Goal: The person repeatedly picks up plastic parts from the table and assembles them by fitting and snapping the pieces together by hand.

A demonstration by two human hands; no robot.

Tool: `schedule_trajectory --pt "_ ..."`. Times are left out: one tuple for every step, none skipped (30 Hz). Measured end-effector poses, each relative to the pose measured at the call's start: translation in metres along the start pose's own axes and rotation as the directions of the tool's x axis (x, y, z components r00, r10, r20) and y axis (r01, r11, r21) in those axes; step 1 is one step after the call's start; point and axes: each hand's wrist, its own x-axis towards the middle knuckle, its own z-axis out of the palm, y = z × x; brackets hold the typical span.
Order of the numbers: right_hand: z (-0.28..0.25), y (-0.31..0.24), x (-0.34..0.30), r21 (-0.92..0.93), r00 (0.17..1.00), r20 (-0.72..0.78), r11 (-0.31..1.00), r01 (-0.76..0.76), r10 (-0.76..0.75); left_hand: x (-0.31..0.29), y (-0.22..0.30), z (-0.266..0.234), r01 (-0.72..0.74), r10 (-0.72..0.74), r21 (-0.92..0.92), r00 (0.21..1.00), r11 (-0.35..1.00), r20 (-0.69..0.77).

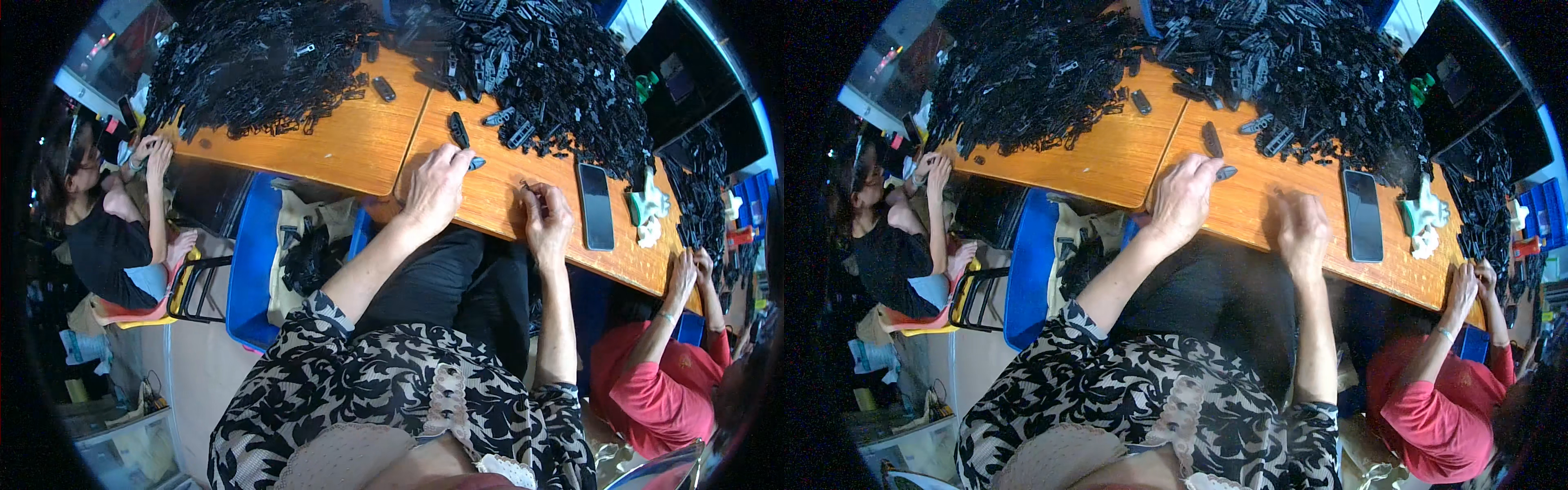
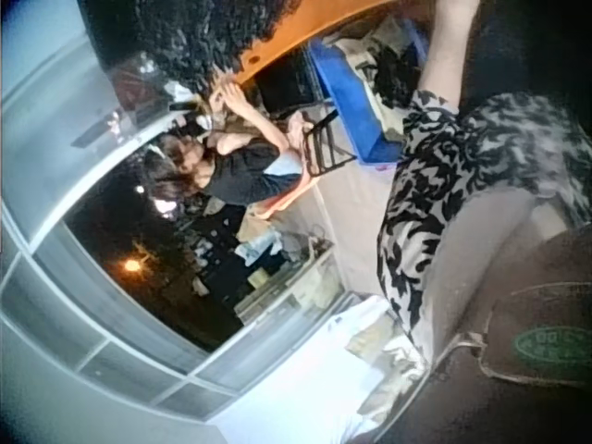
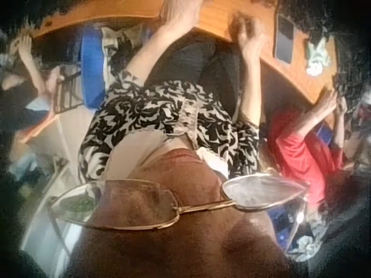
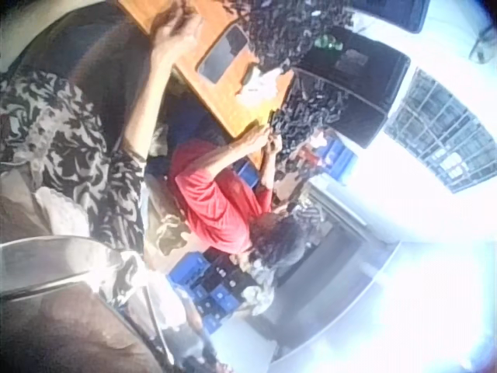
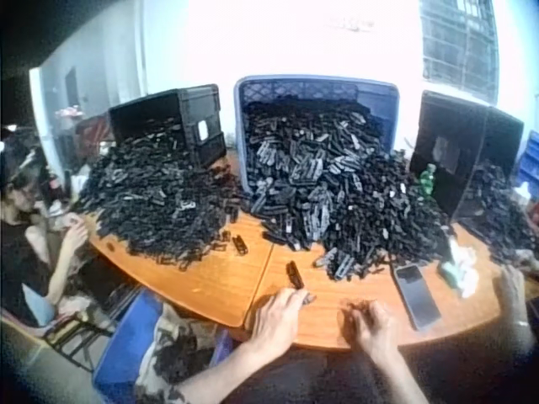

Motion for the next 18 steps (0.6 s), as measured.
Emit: schedule_trajectory --pt "0.002 -0.007 -0.005 0.07 0.999 -0.039 0.997 -0.017 0.02 0.0 0.005 -0.002 0.077 -0.077 -0.055 0.997 0.995 0.005" --pt "0.005 -0.014 -0.011 0.14 0.996 -0.077 0.99 -0.034 0.045 -0.002 0.009 -0.005 0.154 -0.153 -0.11 0.988 0.982 0.018" --pt "0.013 -0.019 -0.016 0.268 0.992 -0.094 0.962 -0.055 0.083 -0.004 0.007 -0.005 0.161 -0.178 -0.237 0.982 0.958 -0.056" --pt "0.012 -0.035 -0.017 0.274 0.993 -0.117 0.962 0.012 0.021 -0.005 0.004 -0.006 0.16 -0.216 -0.358 0.968 0.92 -0.124" --pt "0.009 -0.055 -0.015 0.273 0.987 -0.155 0.959 0.071 -0.029 -0.012 -0.001 0.001 0.329 -0.447 -0.751 0.893 0.572 0.05" --pt "0.005 -0.066 -0.015 0.253 0.978 -0.2 0.96 0.116 -0.066 -0.008 0.012 -0.013 0.438 -0.494 -0.834 0.836 0.336 0.24" --pt "0.007 -0.075 -0.016 0.26 0.963 -0.256 0.954 0.152 -0.083 -0.009 0.017 -0.022 0.455 -0.476 -0.879 0.81 0.141 0.343" --pt "0.009 -0.082 -0.017 0.254 0.95 -0.289 0.947 0.194 -0.117 -0.011 0.02 -0.027 0.461 -0.441 -0.886 0.784 -0.061 0.438" --pt "0.008 -0.086 -0.018 0.23 0.942 -0.298 0.946 0.23 -0.157 -0.013 0.022 -0.029 0.466 -0.437 -0.882 0.781 -0.067 0.446" --pt "0.009 -0.089 -0.02 0.205 0.932 -0.306 0.942 0.266 -0.197 -0.016 0.023 -0.03 0.447 -0.366 -0.877 0.797 -0.178 0.48" --pt "0.008 -0.091 -0.02 0.181 0.917 -0.327 0.937 0.299 -0.23 -0.018 0.024 -0.031 0.429 -0.291 -0.857 0.813 -0.287 0.504" --pt "0.007 -0.094 -0.02 0.175 0.918 -0.326 0.94 0.294 -0.226 -0.019 0.027 -0.033 0.433 -0.286 -0.853 0.811 -0.292 0.51" --pt "0.006 -0.097 -0.019 0.136 0.901 -0.343 0.935 0.327 -0.265 -0.02 0.03 -0.036 0.454 -0.291 -0.851 0.804 -0.265 0.519" --pt "0.006 -0.098 -0.018 0.096 0.882 -0.359 0.928 0.36 -0.305 -0.021 0.032 -0.038 0.474 -0.296 -0.848 0.796 -0.237 0.528" --pt "0.007 -0.098 -0.017 0.085 0.861 -0.379 0.914 0.396 -0.338 -0.023 0.031 -0.039 0.474 -0.295 -0.847 0.796 -0.239 0.529" --pt "0.006 -0.099 -0.016 0.081 0.862 -0.377 0.915 0.394 -0.338 -0.025 0.03 -0.039 0.47 -0.266 -0.844 0.805 -0.26 0.53" --pt "0.005 -0.101 -0.014 0.056 0.852 -0.38 0.911 0.41 -0.36 -0.027 0.03 -0.038 0.466 -0.236 -0.839 0.814 -0.28 0.531" --pt "0.005 -0.103 -0.014 0.032 0.841 -0.383 0.905 0.425 -0.381 -0.028 0.031 -0.038 0.467 -0.233 -0.838 0.814 -0.283 0.532"
